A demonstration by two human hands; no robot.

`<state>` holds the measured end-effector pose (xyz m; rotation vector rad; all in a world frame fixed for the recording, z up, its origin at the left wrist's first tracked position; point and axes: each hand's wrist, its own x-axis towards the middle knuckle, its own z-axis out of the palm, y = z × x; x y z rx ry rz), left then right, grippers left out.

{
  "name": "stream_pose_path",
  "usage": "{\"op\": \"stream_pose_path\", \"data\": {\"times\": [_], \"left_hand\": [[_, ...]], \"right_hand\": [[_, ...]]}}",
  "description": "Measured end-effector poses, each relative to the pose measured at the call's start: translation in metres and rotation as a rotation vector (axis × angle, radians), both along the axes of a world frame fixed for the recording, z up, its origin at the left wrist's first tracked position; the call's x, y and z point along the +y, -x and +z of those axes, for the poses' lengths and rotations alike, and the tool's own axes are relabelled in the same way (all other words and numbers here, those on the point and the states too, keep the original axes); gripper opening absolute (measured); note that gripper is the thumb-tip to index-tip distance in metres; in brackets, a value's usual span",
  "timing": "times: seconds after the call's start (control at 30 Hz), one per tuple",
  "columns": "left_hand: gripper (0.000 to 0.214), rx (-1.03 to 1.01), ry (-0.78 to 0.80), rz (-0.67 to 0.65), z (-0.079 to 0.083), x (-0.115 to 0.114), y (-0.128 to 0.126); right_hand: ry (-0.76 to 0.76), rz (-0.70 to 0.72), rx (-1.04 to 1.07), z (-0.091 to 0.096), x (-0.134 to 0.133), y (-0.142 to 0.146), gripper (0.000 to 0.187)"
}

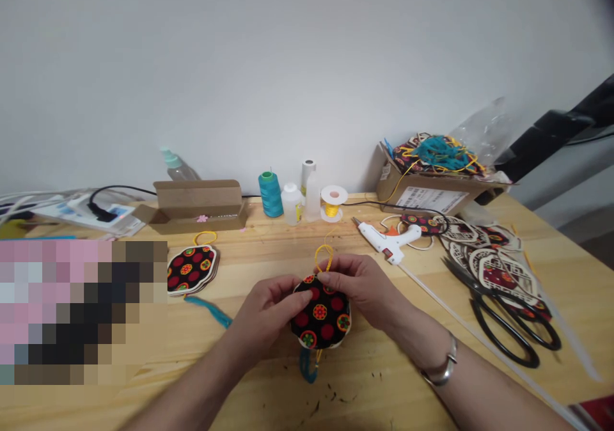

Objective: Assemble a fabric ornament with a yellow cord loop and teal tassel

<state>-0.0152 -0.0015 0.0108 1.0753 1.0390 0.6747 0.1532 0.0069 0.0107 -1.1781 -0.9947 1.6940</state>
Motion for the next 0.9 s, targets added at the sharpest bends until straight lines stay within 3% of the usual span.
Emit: {"op": "stream_pose_path", "data": {"times": [0.27, 0.53, 0.77, 0.9], "left_hand": [[0.023, -0.018, 0.015, 0.018, -0.0026, -0.0003, -0.0023], [0.027, -0.006, 0.041, 0.094, -0.0004, 0.0020, -0.0015], [0.023, 0.035, -0.027, 0.075, 0.0032, 0.0011, -0.0047], [0.023, 0.155, -0.097, 0.074, 0.0024, 0.0001, -0.0042]], "right_hand": [[-0.001, -0.036, -0.017, -0.0001, -0.0020, 0.0031, 0.018], [-0.007, 0.039, -0.173, -0.0021, 0.0006, -0.0011, 0.020], [-0.083, 0.092, -0.293, -0.0042, -0.0013, 0.0009, 0.020], [-0.119, 0.134, -0.336, -0.0038, -0.0029, 0.0020, 0.018]]}}
